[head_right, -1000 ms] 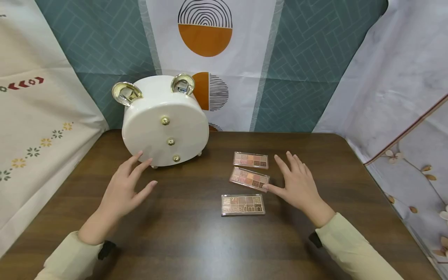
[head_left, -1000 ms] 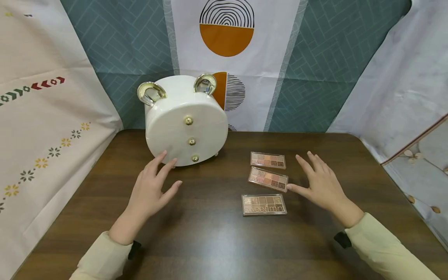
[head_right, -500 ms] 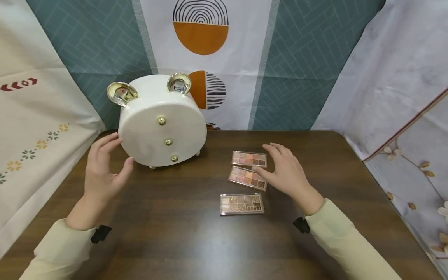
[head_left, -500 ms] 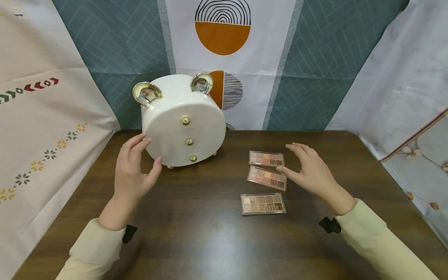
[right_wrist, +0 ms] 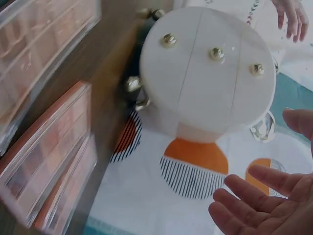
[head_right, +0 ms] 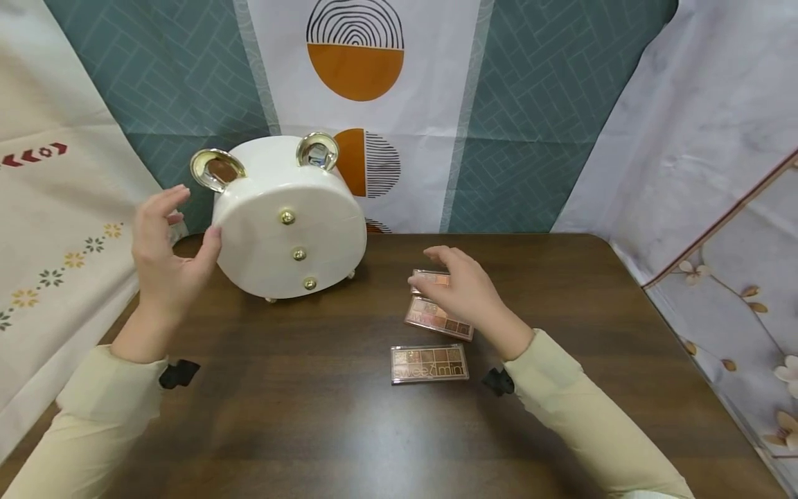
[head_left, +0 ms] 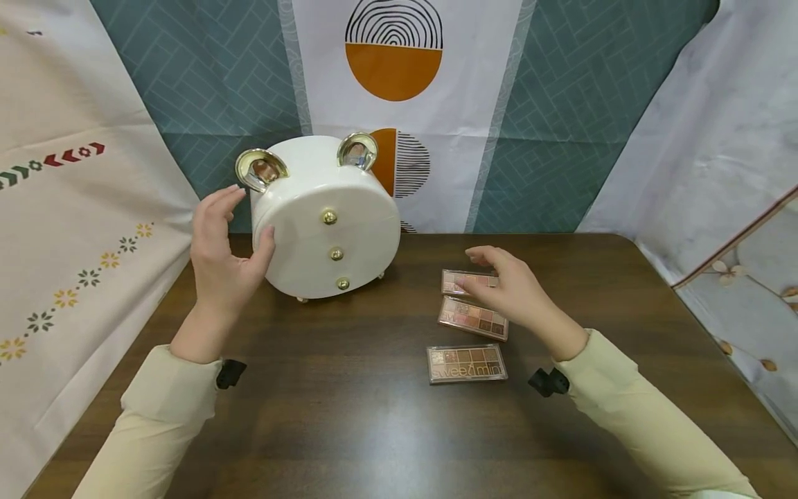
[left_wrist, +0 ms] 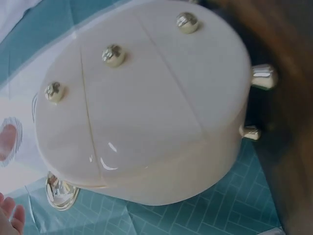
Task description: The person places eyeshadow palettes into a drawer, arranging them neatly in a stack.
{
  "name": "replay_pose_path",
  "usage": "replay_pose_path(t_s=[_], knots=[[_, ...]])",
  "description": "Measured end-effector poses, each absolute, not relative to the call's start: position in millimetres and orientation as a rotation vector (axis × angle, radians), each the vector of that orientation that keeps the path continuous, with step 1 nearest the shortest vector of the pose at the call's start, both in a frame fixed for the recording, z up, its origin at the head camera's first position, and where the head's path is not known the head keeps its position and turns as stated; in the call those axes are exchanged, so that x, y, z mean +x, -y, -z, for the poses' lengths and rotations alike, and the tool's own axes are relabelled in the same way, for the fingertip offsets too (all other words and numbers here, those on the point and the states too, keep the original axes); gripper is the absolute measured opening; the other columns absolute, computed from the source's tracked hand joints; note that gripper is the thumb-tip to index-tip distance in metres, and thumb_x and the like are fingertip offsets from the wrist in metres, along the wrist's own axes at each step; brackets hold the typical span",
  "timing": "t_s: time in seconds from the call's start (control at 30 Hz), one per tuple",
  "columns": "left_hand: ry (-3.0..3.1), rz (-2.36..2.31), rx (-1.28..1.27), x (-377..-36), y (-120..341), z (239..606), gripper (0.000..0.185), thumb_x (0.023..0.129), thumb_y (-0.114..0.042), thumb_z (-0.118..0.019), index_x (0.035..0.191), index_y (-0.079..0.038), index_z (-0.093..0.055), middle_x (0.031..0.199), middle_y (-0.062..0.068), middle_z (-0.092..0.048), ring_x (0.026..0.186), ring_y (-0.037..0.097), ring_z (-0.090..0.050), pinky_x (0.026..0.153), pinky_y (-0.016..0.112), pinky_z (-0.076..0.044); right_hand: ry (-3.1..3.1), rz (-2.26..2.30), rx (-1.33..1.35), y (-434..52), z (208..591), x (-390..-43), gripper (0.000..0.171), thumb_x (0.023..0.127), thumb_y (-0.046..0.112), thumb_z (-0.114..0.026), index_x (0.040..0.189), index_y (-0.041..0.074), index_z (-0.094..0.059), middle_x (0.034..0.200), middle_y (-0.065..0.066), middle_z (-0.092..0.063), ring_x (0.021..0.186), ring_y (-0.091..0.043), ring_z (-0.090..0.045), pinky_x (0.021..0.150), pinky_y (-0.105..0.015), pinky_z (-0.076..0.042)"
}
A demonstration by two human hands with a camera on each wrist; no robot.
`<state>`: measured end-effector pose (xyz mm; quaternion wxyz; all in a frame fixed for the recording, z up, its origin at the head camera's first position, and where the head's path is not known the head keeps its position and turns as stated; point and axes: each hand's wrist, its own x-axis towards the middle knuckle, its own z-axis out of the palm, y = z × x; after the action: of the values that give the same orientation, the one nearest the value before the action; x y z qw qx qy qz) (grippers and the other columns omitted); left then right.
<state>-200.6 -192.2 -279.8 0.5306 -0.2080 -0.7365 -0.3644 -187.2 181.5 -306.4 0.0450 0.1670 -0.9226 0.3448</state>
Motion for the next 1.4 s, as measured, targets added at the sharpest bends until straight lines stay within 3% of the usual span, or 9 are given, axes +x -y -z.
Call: replay_pose_path(t_s=[0.07,0.3,0.6,0.93,1.13,1.4], knots=[[1.751,0.893,-0.486,-205,193,275,0.045,0.077,-0.013,-0.066,0.118,0.003,-0.056,0.120,0.021,-0.057,0.114,0.032,-0.051,0.086,0.028,-0.038,2.822,-1.135,0.495,-174,304,-190,0.054,0.088,0.035,-0.066,0.132,0.007,-0.051,0.130,-0.014,-0.055,0.121,-0.030,-0.052,0.098,-0.048,-0.047],[1.762,0.902,-0.412,-220,196,262,0.048,0.078,-0.010,-0.067,0.123,0.001,-0.055,0.118,0.021,-0.056,0.110,0.028,-0.051,0.087,0.031,-0.041,2.810,-1.301,0.498,-152,297,-202,0.046,0.089,0.035,-0.065,0.127,0.010,-0.056,0.121,-0.011,-0.062,0.109,-0.027,-0.059,0.092,-0.042,-0.050],[1.862,1.041,-0.218,-243,214,258,0.049,0.079,-0.007,-0.070,0.125,-0.003,-0.053,0.122,0.001,-0.053,0.111,0.012,-0.051,0.087,0.017,-0.042,2.852,-1.662,0.524,-106,294,-228,0.031,0.094,0.032,-0.058,0.111,0.007,-0.064,0.106,-0.010,-0.065,0.096,-0.022,-0.061,0.081,-0.034,-0.053],[2.027,1.235,-0.152,-262,216,257,0.060,0.079,-0.008,-0.075,0.132,-0.009,-0.046,0.125,0.003,-0.050,0.114,0.014,-0.052,0.089,0.020,-0.045,2.821,-2.143,0.391,-61,307,-247,0.043,0.095,0.031,-0.057,0.123,-0.001,-0.058,0.110,-0.019,-0.067,0.096,-0.028,-0.067,0.078,-0.033,-0.058],[2.025,1.294,-0.120,-269,216,258,0.059,0.078,-0.009,-0.073,0.130,-0.012,-0.047,0.120,-0.002,-0.051,0.106,0.010,-0.054,0.082,0.018,-0.045,2.804,-2.288,0.424,-33,314,-252,0.046,0.096,0.034,-0.054,0.127,0.000,-0.057,0.119,-0.022,-0.063,0.100,-0.031,-0.065,0.078,-0.033,-0.058],[2.028,1.402,-0.125,-283,218,263,0.053,0.082,-0.003,-0.067,0.130,-0.015,-0.048,0.115,-0.006,-0.049,0.097,0.007,-0.058,0.074,0.013,-0.048,2.721,-2.461,0.299,-9,326,-258,0.047,0.096,0.034,-0.054,0.122,-0.005,-0.059,0.120,-0.024,-0.062,0.103,-0.036,-0.064,0.069,-0.027,-0.058]])
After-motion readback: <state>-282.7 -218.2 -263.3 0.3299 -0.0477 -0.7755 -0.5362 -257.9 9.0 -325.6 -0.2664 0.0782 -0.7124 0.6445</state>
